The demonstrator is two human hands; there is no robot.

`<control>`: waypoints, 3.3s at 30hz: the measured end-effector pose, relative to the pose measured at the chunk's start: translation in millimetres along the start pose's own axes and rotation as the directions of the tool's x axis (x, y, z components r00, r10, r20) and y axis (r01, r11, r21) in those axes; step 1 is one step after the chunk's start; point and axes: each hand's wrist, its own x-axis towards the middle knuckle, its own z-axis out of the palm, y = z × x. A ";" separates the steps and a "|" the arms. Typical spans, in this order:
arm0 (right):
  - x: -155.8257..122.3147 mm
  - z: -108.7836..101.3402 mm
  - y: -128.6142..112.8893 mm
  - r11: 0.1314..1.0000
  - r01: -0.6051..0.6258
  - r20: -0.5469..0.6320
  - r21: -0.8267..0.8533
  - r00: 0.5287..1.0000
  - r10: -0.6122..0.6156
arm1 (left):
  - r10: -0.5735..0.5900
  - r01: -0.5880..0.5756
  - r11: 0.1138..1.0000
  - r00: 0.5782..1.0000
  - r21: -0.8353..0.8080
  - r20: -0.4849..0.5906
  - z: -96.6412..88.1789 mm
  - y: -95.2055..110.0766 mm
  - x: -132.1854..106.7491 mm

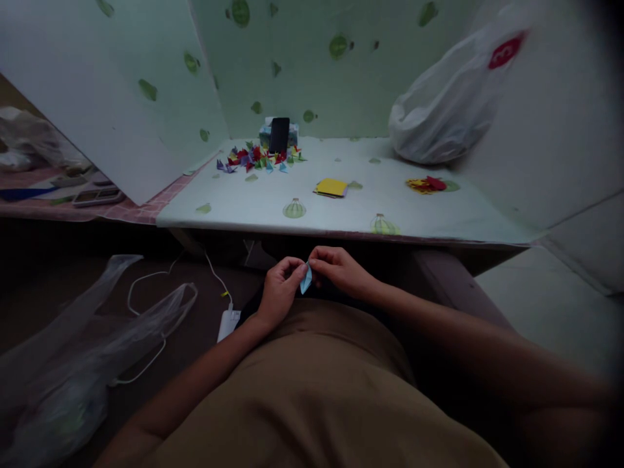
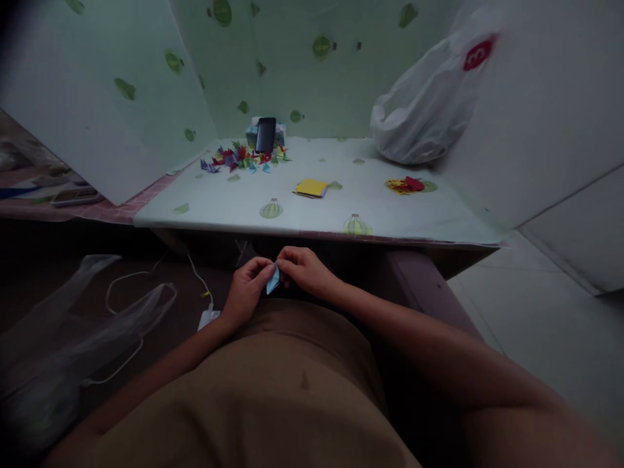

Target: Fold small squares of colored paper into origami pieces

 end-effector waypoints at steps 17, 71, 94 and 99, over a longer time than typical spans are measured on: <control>-0.2 -0.4 0.9 0.998 0.016 0.026 -0.054 1.000 -0.015 | -0.037 0.036 0.998 0.999 -0.049 -0.005 -1.4 -2.3 0.3; 3.3 5.3 8.2 0.994 -0.009 -0.066 0.111 0.998 0.016 | -0.058 0.045 0.985 0.996 -0.165 -0.074 -1.9 -6.1 3.1; 3.2 2.1 7.8 0.994 0.049 -0.070 -0.094 0.996 -0.055 | -0.042 0.032 0.994 0.995 -0.103 -0.090 -2.8 -5.9 2.1; -0.6 3.9 5.1 0.950 0.092 -0.110 -0.297 0.985 -0.130 | -0.020 0.016 0.999 0.995 -0.048 -0.096 -2.9 -6.0 2.1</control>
